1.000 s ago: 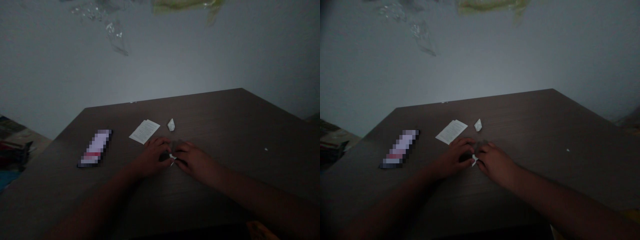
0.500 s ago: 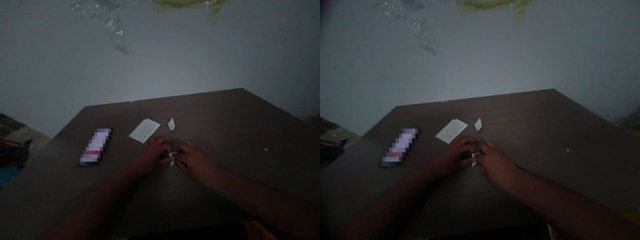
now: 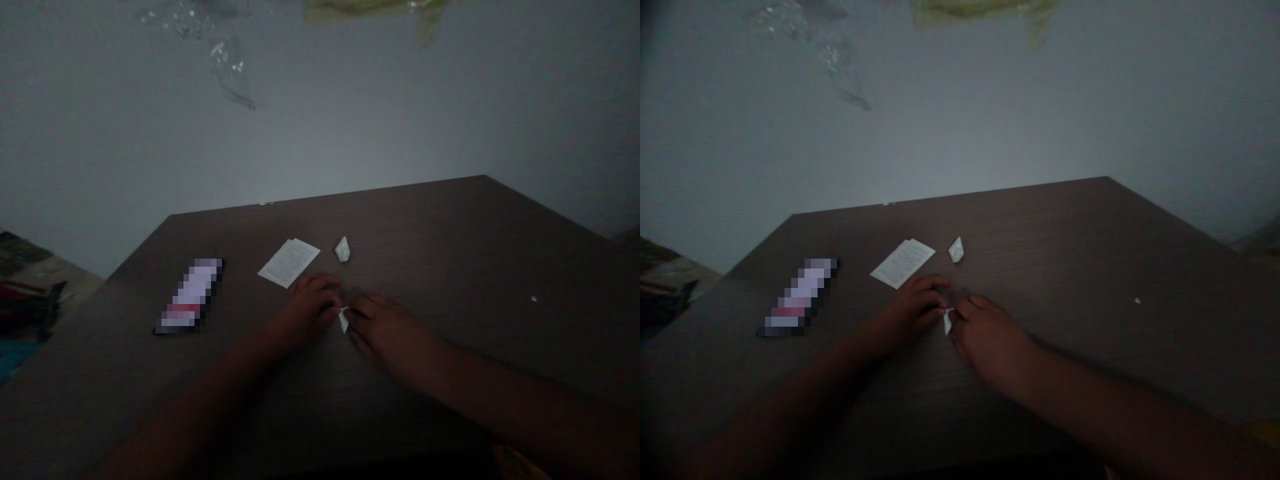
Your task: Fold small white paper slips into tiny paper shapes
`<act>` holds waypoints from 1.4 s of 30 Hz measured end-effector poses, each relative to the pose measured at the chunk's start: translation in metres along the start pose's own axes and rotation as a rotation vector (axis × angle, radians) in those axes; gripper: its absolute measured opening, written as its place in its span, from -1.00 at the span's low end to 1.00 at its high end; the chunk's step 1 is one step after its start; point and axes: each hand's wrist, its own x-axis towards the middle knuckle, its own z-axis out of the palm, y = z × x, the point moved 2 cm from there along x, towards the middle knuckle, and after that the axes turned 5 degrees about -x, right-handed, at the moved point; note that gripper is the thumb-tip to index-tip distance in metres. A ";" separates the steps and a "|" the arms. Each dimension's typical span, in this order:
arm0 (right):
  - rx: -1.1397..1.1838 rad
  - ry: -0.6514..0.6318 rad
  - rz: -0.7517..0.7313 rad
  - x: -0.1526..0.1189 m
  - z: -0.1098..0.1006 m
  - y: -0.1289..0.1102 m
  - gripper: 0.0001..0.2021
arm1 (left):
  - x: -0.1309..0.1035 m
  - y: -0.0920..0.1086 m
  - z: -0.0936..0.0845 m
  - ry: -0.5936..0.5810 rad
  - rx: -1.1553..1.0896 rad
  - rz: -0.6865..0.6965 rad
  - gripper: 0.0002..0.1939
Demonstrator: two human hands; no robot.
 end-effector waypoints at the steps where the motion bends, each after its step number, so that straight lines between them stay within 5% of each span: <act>1: -0.003 -0.012 0.002 0.001 0.000 0.000 -0.79 | 0.000 -0.001 0.000 0.002 -0.002 0.002 -0.87; 16: 0.108 0.009 0.019 0.002 0.002 0.007 -0.85 | -0.001 -0.009 -0.002 0.012 -0.057 0.087 -0.88; 42: -0.006 -0.052 0.048 0.000 -0.002 -0.002 -0.60 | -0.005 -0.011 -0.007 -0.017 -0.081 0.096 -0.88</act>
